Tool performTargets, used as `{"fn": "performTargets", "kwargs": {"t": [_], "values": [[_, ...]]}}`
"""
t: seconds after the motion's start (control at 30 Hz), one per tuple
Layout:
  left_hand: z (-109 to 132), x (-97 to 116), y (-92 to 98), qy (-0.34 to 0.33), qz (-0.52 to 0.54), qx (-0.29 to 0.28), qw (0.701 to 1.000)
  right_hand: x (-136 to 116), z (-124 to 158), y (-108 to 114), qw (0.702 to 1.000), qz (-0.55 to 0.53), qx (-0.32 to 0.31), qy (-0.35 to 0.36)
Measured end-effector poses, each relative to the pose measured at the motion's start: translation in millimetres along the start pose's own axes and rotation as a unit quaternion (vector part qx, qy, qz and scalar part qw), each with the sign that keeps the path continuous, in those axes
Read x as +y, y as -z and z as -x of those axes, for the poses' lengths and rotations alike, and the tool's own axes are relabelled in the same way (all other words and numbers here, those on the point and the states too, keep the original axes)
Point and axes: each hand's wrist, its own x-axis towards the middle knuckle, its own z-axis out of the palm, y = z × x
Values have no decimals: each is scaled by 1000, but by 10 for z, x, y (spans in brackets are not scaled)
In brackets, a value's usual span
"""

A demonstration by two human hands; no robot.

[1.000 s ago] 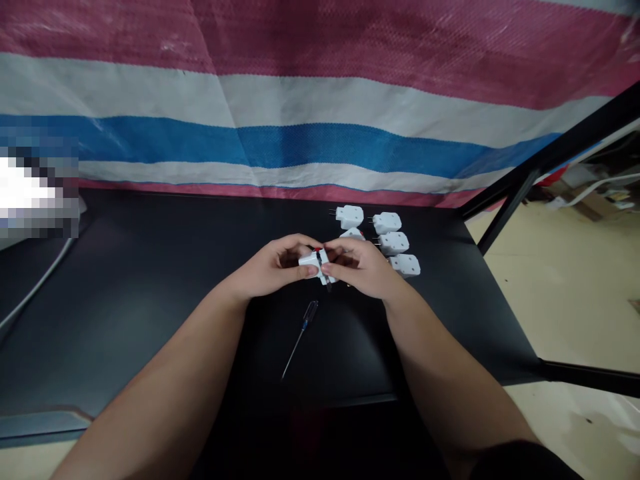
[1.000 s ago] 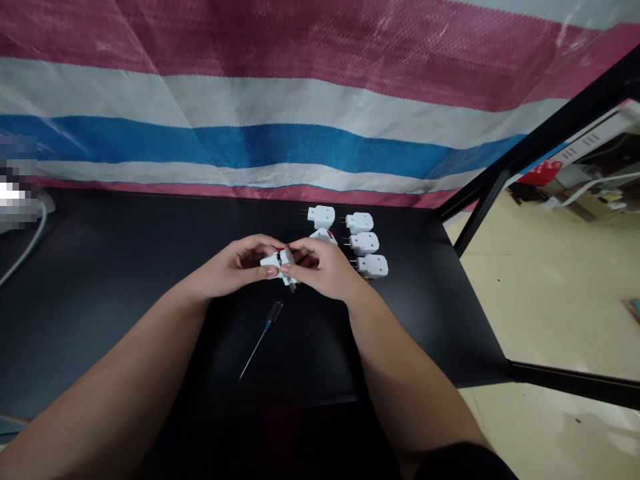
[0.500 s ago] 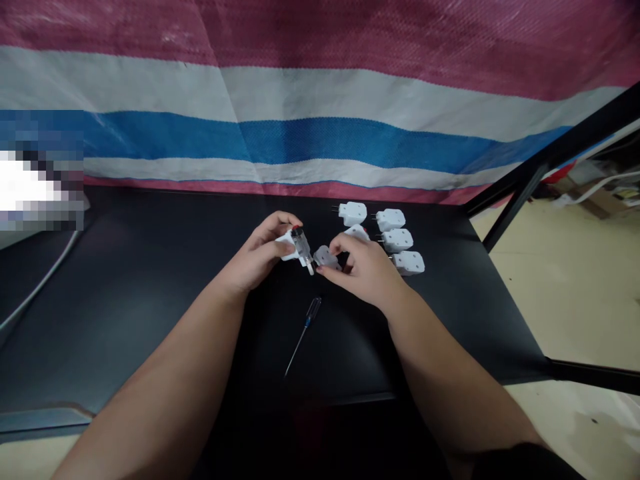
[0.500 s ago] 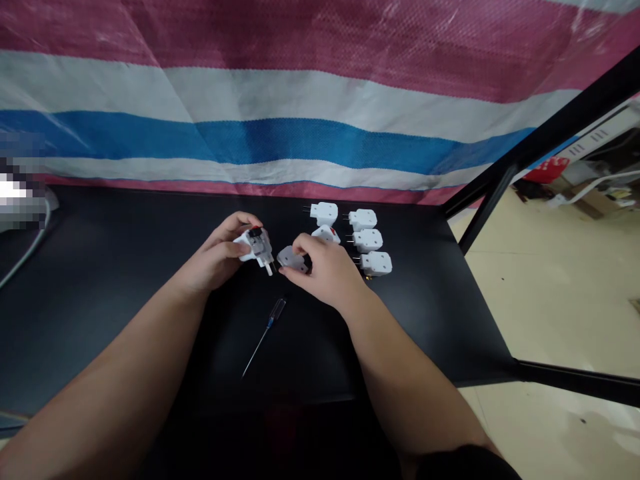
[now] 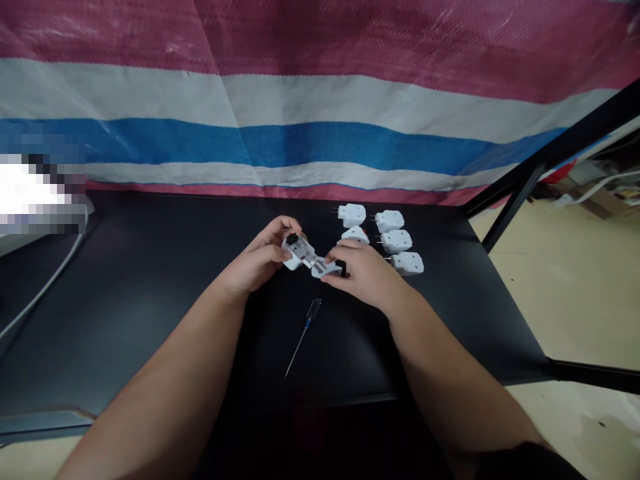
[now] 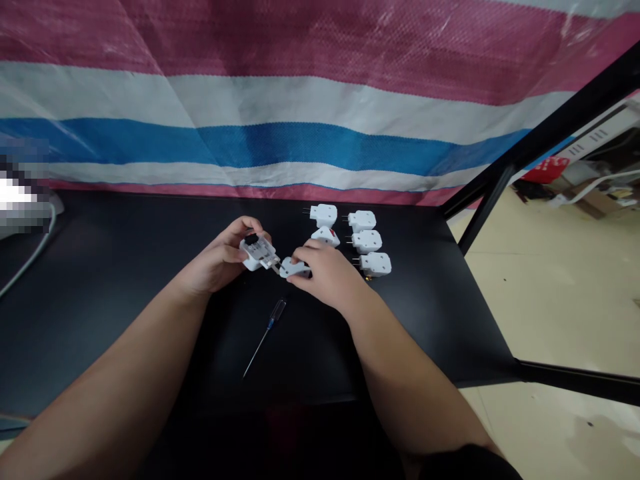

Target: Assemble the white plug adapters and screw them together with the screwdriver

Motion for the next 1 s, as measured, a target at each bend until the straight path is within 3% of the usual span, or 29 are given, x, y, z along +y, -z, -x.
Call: {"fn": "performTargets", "kwargs": {"t": [0.23,0.37,0.67,0.8,1.0], "values": [[12,34,-31,4,-36,-13,999,50,280,313,995,7,-22,-101],[11,30,-38,3,-26,-14,1000,77,391,252,987,70,-33,-139],[5,45,-112,-24,-64,-2,998,173,317,22,990,86,-10,-110],[0,36,-97,-46,-116,-1,992,215,382,26,994,70,23,-83],[14,27,-91,-48,-134,-5,990,376,708,-14,985,42,150,-74]]}}
